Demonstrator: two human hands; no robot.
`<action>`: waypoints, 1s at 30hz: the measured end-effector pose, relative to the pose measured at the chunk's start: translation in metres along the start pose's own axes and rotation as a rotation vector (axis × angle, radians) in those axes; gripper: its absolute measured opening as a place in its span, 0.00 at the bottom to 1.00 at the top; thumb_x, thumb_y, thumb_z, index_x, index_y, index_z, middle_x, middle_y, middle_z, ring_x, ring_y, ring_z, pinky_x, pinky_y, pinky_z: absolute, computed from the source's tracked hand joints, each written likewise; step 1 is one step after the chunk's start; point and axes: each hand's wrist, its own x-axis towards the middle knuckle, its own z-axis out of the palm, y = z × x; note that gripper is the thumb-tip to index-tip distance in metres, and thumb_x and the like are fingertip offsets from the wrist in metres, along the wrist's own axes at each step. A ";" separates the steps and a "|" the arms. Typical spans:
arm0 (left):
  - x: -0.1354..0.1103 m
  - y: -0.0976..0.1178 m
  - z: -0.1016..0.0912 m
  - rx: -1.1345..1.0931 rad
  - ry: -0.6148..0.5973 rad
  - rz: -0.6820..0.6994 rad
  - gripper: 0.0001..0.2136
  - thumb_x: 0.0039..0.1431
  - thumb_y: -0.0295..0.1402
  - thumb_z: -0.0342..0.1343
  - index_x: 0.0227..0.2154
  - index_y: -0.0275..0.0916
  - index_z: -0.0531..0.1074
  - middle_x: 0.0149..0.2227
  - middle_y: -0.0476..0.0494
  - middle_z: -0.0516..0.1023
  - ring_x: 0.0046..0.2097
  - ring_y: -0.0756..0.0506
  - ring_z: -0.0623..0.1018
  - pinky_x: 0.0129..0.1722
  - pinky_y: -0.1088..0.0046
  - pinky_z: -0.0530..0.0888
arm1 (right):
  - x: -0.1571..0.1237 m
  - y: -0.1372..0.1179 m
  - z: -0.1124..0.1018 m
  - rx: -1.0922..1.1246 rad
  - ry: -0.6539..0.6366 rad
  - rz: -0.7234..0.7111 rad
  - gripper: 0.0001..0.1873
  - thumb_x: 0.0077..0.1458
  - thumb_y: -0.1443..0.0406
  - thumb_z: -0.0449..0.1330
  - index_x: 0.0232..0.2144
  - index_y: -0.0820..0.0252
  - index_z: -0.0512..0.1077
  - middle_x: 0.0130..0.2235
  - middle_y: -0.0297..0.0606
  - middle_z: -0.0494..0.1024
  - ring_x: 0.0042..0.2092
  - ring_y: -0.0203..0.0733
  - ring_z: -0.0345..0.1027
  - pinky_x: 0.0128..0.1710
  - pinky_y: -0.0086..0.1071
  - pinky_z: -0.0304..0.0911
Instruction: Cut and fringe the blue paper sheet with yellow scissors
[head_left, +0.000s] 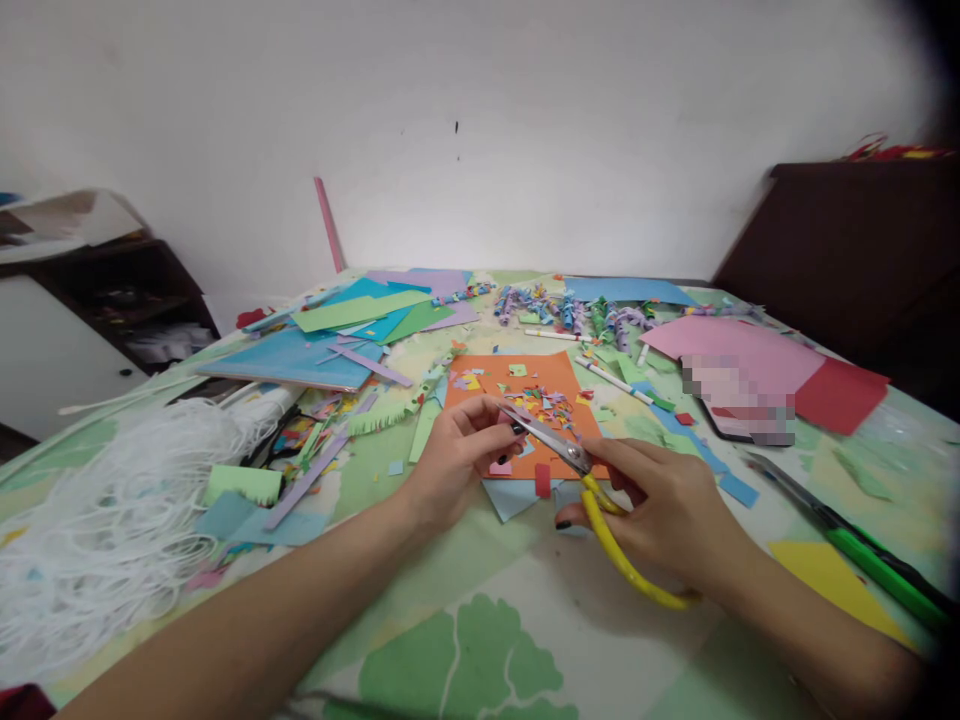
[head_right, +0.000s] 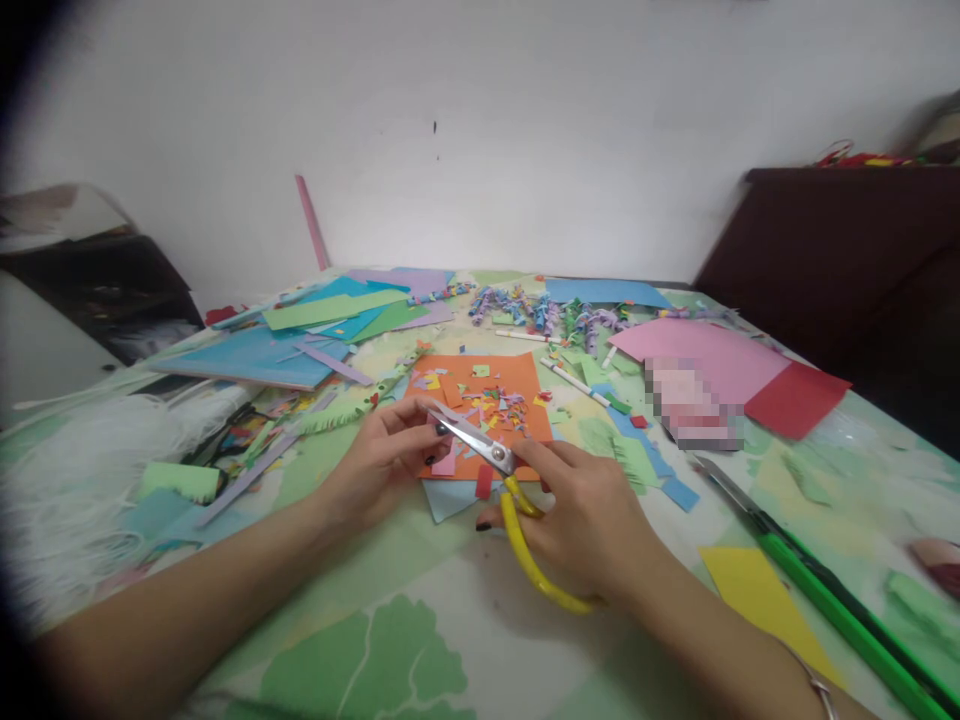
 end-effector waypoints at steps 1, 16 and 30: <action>0.000 0.000 0.000 0.004 0.001 0.003 0.07 0.41 0.27 0.66 0.26 0.35 0.75 0.24 0.51 0.72 0.26 0.53 0.70 0.27 0.77 0.66 | 0.000 0.000 0.000 0.005 0.000 -0.001 0.18 0.56 0.52 0.59 0.36 0.62 0.75 0.29 0.41 0.78 0.22 0.38 0.64 0.23 0.30 0.57; 0.004 -0.001 -0.005 0.106 0.067 -0.019 0.08 0.41 0.29 0.69 0.25 0.37 0.76 0.17 0.55 0.69 0.17 0.57 0.63 0.17 0.81 0.58 | 0.003 0.009 -0.003 0.024 0.006 0.138 0.20 0.52 0.53 0.62 0.39 0.64 0.75 0.22 0.32 0.69 0.22 0.37 0.60 0.23 0.30 0.54; 0.000 0.000 -0.004 0.015 -0.001 0.052 0.08 0.46 0.29 0.68 0.30 0.34 0.77 0.28 0.46 0.81 0.30 0.48 0.82 0.28 0.80 0.76 | 0.006 -0.001 -0.005 0.169 -0.216 0.320 0.19 0.47 0.52 0.66 0.36 0.57 0.70 0.27 0.31 0.70 0.26 0.39 0.62 0.25 0.31 0.54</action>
